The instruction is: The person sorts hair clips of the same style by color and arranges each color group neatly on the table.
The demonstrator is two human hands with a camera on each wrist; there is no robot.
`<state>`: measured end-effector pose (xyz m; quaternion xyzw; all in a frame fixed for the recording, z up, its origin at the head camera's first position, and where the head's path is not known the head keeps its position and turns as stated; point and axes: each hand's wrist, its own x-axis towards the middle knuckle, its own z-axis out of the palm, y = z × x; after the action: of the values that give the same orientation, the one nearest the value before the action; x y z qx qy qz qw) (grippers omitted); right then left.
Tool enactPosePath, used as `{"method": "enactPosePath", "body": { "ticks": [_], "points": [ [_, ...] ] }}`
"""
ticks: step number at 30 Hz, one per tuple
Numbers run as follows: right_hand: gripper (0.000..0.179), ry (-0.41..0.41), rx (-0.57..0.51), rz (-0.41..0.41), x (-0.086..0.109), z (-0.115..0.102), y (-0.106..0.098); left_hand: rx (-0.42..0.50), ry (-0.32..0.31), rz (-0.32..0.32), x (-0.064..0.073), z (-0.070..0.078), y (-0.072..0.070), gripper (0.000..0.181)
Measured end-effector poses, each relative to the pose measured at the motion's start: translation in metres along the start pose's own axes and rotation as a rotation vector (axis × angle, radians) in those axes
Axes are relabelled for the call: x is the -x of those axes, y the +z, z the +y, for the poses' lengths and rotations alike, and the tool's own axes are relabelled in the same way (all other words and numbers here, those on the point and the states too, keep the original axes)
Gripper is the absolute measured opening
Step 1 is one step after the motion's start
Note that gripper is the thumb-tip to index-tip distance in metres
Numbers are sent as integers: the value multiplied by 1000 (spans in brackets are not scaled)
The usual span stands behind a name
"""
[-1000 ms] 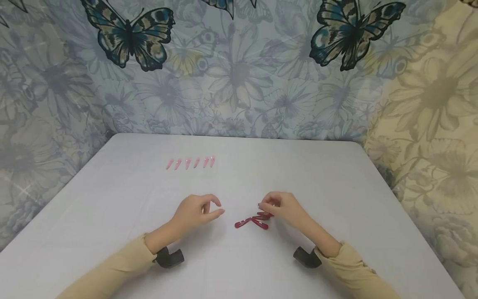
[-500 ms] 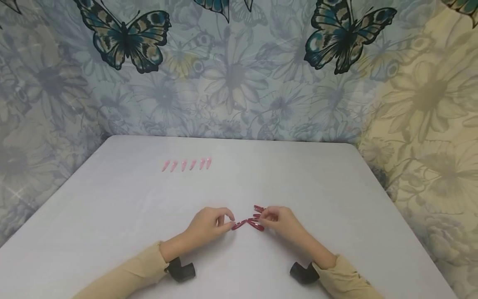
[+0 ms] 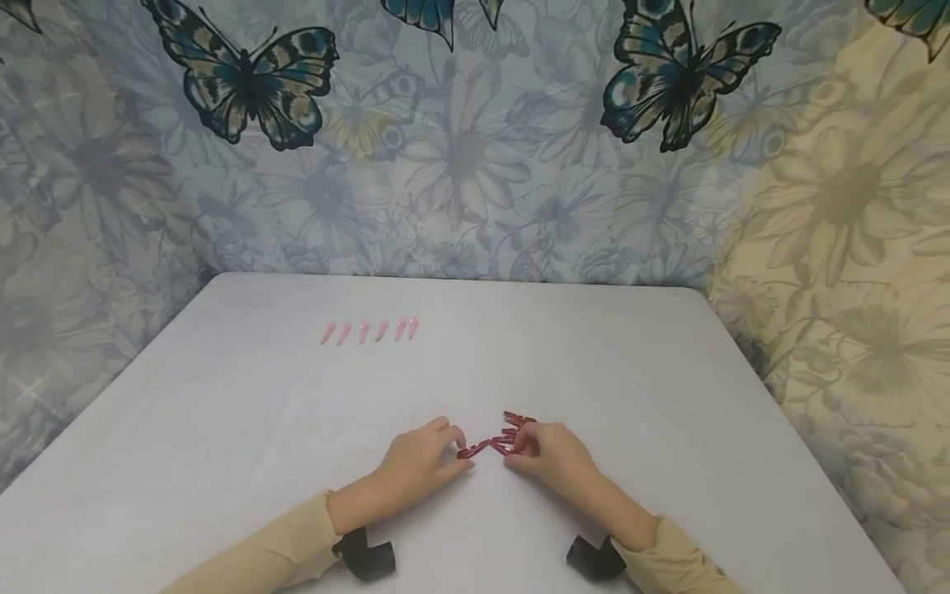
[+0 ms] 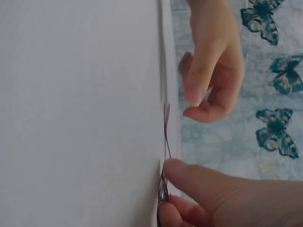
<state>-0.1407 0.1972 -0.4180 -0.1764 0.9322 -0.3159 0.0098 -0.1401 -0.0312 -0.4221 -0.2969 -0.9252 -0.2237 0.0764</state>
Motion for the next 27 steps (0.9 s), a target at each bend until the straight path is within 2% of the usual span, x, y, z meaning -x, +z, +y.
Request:
{"method": "enactPosePath", "body": {
  "ticks": [5, 10, 13, 18, 23, 27],
  "points": [
    [16, -22, 12, 16, -3, 0, 1, 38, -86, -71, -5, -6, 7, 40],
    [16, -8, 5, 19, -1, -1, 1, 45, -99, -122, -7, -5, 9, 35],
    [16, 1, 18, 13, 2, -3, 2, 57, -73, -123, -4, -5, 11, 31],
    [15, -8, 21, 10, 3, -5, 4, 89, -56, -90, -2, -7, 12, 30],
    [16, -20, 18, 15, 2, -5, 5, 143, -69, -69, -1, -8, 13, 29],
    [16, -33, -1, 18, 2, -5, 7, 149, -89, -65, -2, -8, 14, 30]
  ]
}}
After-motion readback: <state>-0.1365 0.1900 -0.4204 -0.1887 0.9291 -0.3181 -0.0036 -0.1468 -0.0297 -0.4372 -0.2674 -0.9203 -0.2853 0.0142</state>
